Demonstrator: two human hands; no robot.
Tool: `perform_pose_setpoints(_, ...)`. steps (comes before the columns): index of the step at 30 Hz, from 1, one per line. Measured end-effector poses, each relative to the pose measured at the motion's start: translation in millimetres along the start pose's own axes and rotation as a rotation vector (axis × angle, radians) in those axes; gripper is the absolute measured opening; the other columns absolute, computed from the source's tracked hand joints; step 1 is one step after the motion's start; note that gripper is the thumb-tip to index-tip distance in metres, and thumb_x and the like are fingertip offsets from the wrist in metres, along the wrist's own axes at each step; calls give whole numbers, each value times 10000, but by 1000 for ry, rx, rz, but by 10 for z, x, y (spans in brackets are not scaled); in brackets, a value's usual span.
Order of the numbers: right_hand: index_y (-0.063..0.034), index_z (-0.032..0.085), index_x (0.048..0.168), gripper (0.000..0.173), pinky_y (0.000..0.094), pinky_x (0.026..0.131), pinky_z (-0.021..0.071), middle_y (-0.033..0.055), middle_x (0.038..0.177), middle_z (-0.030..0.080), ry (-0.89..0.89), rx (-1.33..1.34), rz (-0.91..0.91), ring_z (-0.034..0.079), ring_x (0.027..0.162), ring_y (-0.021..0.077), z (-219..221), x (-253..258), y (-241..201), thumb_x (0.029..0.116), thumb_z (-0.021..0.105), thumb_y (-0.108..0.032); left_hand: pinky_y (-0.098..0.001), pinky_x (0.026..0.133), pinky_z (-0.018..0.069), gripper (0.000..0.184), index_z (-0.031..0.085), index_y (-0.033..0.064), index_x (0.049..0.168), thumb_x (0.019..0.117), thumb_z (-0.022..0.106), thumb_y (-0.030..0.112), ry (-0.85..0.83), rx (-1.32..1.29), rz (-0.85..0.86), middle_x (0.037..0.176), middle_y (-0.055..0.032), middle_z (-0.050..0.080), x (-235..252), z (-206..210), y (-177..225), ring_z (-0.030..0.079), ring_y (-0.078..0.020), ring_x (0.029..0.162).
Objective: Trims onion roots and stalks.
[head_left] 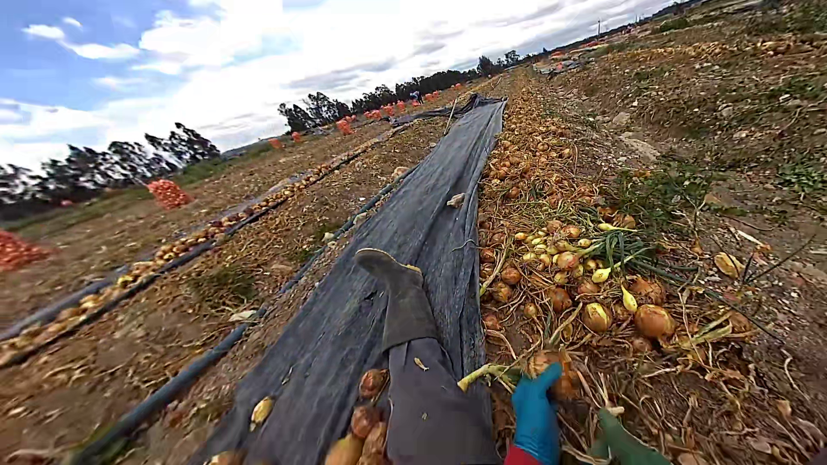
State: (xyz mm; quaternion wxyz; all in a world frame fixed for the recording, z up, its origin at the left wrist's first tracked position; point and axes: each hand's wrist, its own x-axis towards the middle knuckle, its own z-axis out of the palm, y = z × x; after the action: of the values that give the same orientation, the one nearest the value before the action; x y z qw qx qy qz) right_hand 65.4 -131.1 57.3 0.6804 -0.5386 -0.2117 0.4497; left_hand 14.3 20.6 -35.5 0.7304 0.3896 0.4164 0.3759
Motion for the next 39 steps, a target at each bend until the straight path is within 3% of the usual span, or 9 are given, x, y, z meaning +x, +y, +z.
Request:
perform_pose_setpoints(3, -60, 686, 1110, 650, 412, 430, 549, 107, 758, 672, 95, -172, 212, 610, 507, 229, -290, -8, 298, 1021, 448, -659, -424, 893, 596, 546, 653, -31, 1213, 796, 858, 254, -26, 485, 77, 1077, -153, 727, -118, -116, 505, 707, -232, 1015)
perform_pose_setpoints(6, -177, 701, 1162, 709, 475, 558, 625, 75, 910, 729, 136, -513, 362, 711, 675, 262, -500, 93, 203, 878, 551, -809, -484, 955, 604, 900, 539, 180, 1469, 690, 905, 440, -243, 905, 160, 1233, -46, 712, -165, -290, 607, 694, -179, 1122)
perform_pose_setpoints(8, -179, 703, 1101, 726, 488, 580, 616, 76, 856, 716, 130, -651, 392, 704, 665, 254, -539, 168, 209, 840, 560, -841, -506, 961, 594, 1048, 438, 211, 1561, 662, 913, 466, -348, 1034, 184, 1338, -43, 667, -277, -304, 633, 672, -186, 1166)
perform_pose_setpoints(15, -215, 709, 1052, 769, 466, 591, 616, 61, 798, 703, 129, -772, 462, 696, 640, 225, -490, 161, 240, 787, 522, -913, -454, 954, 595, 1104, 392, 224, 1587, 645, 900, 495, -496, 1234, 197, 1329, 18, 651, -512, -228, 435, 659, -121, 1137)
perform_pose_setpoints(21, -242, 723, 951, 753, 523, 630, 591, 46, 806, 690, 169, -846, 399, 692, 728, 235, -493, 117, 314, 847, 395, -912, -462, 1007, 536, 1053, 440, 181, 1562, 657, 847, 534, -534, 1495, 326, 1267, -22, 652, -609, -175, 436, 606, -182, 1195)
perform_pose_setpoints(27, -170, 724, 969, 721, 425, 465, 551, 87, 766, 684, 99, -553, 607, 633, 541, 236, -384, 122, 389, 870, 501, -848, -444, 1044, 512, 936, 561, 159, 1457, 677, 834, 596, -562, 1551, 382, 1266, -3, 661, -646, -345, 463, 597, -165, 1210)
perform_pose_setpoints(32, -66, 692, 857, 614, 324, 407, 471, 99, 642, 618, -68, -146, 626, 539, 452, 179, -28, -100, 245, 990, 535, -645, -495, 1068, 488, 976, 476, 157, 1540, 711, 844, 516, -393, 1617, 429, 1299, -48, 661, -612, -750, 793, 594, -228, 1240)
perform_pose_setpoints(36, -115, 689, 830, 675, 327, 327, 455, 63, 566, 564, -165, -183, 594, 495, 375, 150, -202, -37, 270, 961, 474, -742, -544, 974, 548, 964, 452, 150, 1558, 764, 809, 564, 30, 1643, 316, 1321, -79, 651, -814, -1525, 1615, 644, -234, 1176)
perform_pose_setpoints(39, -107, 663, 881, 579, 298, 335, 443, 35, 559, 533, -129, -248, 589, 485, 386, 126, -455, 188, 229, 1039, 437, -616, -617, 953, 534, 957, 445, 161, 1565, 791, 768, 621, 333, 1684, 199, 1325, -112, 657, -901, -2156, 2104, 656, -299, 1166)
